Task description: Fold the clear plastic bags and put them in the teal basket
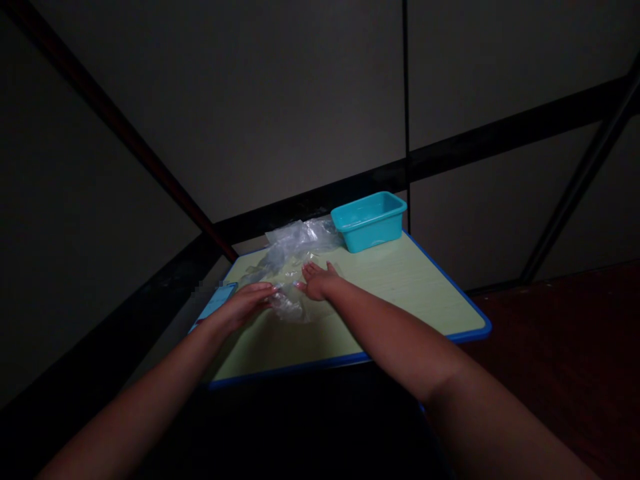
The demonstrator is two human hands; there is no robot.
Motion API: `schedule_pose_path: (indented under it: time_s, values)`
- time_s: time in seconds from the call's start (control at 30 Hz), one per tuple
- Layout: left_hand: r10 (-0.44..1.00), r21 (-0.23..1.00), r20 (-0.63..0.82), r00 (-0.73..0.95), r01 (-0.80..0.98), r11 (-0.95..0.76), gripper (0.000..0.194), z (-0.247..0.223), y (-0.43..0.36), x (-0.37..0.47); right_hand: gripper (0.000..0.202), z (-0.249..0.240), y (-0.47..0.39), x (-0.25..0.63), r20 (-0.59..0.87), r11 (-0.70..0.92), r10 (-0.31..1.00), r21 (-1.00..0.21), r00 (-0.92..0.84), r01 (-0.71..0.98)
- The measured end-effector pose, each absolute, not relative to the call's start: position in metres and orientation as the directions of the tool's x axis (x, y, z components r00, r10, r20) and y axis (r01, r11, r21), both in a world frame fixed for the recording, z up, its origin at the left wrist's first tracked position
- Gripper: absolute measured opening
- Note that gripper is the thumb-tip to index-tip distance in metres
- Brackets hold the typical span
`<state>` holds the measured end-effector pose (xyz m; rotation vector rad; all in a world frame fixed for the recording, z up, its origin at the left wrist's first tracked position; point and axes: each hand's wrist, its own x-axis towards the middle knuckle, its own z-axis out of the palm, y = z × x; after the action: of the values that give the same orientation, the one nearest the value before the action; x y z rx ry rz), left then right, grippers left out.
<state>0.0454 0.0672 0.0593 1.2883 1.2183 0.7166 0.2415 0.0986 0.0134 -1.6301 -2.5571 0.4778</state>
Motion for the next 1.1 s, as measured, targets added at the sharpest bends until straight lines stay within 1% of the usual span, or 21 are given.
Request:
schedule_pose_path:
  time_s: [0.1, 0.17, 0.27, 0.43, 0.5, 0.53, 0.57, 0.6, 0.63, 0.67, 0.7, 0.77, 0.87, 0.9, 1.0, 1.1]
  values:
    - [0.905, 0.947, -0.312, 0.291, 0.168, 0.273, 0.020, 0.062, 0.065, 0.038, 0.066, 0.013, 0.099, 0.241, -0.102, 0.388, 0.897, -0.289, -0.431, 0.875]
    - [0.908, 0.933, -0.348, 0.235, 0.181, 0.311, 0.022, 0.061, 0.064, 0.034, 0.065, 0.013, 0.099, 0.241, -0.104, 0.382, 0.900, -0.282, -0.423, 0.880]
    - [0.936, 0.917, -0.335, 0.112, 0.268, 0.296, 0.025, 0.054, 0.062, 0.026, 0.065, 0.014, 0.097, 0.241, -0.111, 0.379, 0.900, -0.278, -0.422, 0.883]
    - [0.974, 0.907, -0.225, -0.003, 0.364, 0.211, 0.026, 0.039, 0.062, 0.001, 0.068, 0.017, 0.095, 0.244, -0.114, 0.382, 0.898, -0.280, -0.425, 0.881]
    - [0.993, 0.859, -0.099, -0.068, 0.499, 0.120, 0.022, 0.036, 0.060, -0.010, 0.075, 0.017, 0.094, 0.244, -0.120, 0.388, 0.893, -0.282, -0.434, 0.877]
    - [0.996, 0.793, 0.007, -0.083, 0.607, 0.045, 0.019, 0.035, 0.058, -0.013, 0.081, 0.017, 0.094, 0.245, -0.124, 0.394, 0.889, -0.279, -0.440, 0.876]
    - [0.989, 0.691, 0.131, -0.066, 0.721, -0.043, 0.017, 0.035, 0.055, -0.015, 0.087, 0.018, 0.094, 0.245, -0.132, 0.400, 0.886, -0.271, -0.445, 0.876]
    - [0.969, 0.562, 0.248, -0.010, 0.816, -0.136, 0.017, 0.034, 0.051, -0.014, 0.092, 0.018, 0.094, 0.245, -0.142, 0.402, 0.883, -0.258, -0.447, 0.878]
    - [0.939, 0.429, 0.336, 0.078, 0.874, -0.226, 0.019, 0.034, 0.047, -0.011, 0.096, 0.018, 0.094, 0.245, -0.152, 0.401, 0.883, -0.243, -0.443, 0.883]
    - [0.908, 0.329, 0.382, 0.174, 0.892, -0.309, 0.023, 0.033, 0.042, -0.005, 0.099, 0.017, 0.095, 0.244, -0.159, 0.398, 0.885, -0.229, -0.437, 0.888]
    - [0.883, 0.259, 0.390, 0.263, 0.889, -0.379, 0.028, 0.033, 0.037, 0.003, 0.099, 0.017, 0.095, 0.244, -0.160, 0.393, 0.889, -0.218, -0.430, 0.893]
    - [0.843, 0.170, 0.356, 0.404, 0.859, -0.484, 0.035, 0.030, 0.029, 0.021, 0.099, 0.016, 0.097, 0.244, -0.156, 0.379, 0.897, -0.207, -0.413, 0.902]
    - [0.791, 0.144, 0.293, 0.537, 0.793, -0.592, 0.052, 0.027, 0.025, 0.049, 0.096, 0.014, 0.099, 0.244, -0.148, 0.357, 0.910, -0.198, -0.388, 0.913]
    - [0.778, 0.154, 0.281, 0.563, 0.773, -0.615, 0.053, 0.027, 0.027, 0.056, 0.095, 0.014, 0.100, 0.245, -0.147, 0.349, 0.914, -0.193, -0.379, 0.917]
    - [0.744, 0.200, 0.257, 0.616, 0.719, -0.665, 0.044, 0.026, 0.038, 0.069, 0.090, 0.014, 0.101, 0.246, -0.151, 0.329, 0.923, -0.173, -0.355, 0.928]
    - [0.743, 0.216, 0.262, 0.616, 0.713, -0.667, 0.035, 0.026, 0.049, 0.072, 0.088, 0.013, 0.103, 0.247, -0.158, 0.306, 0.930, -0.164, -0.331, 0.938]
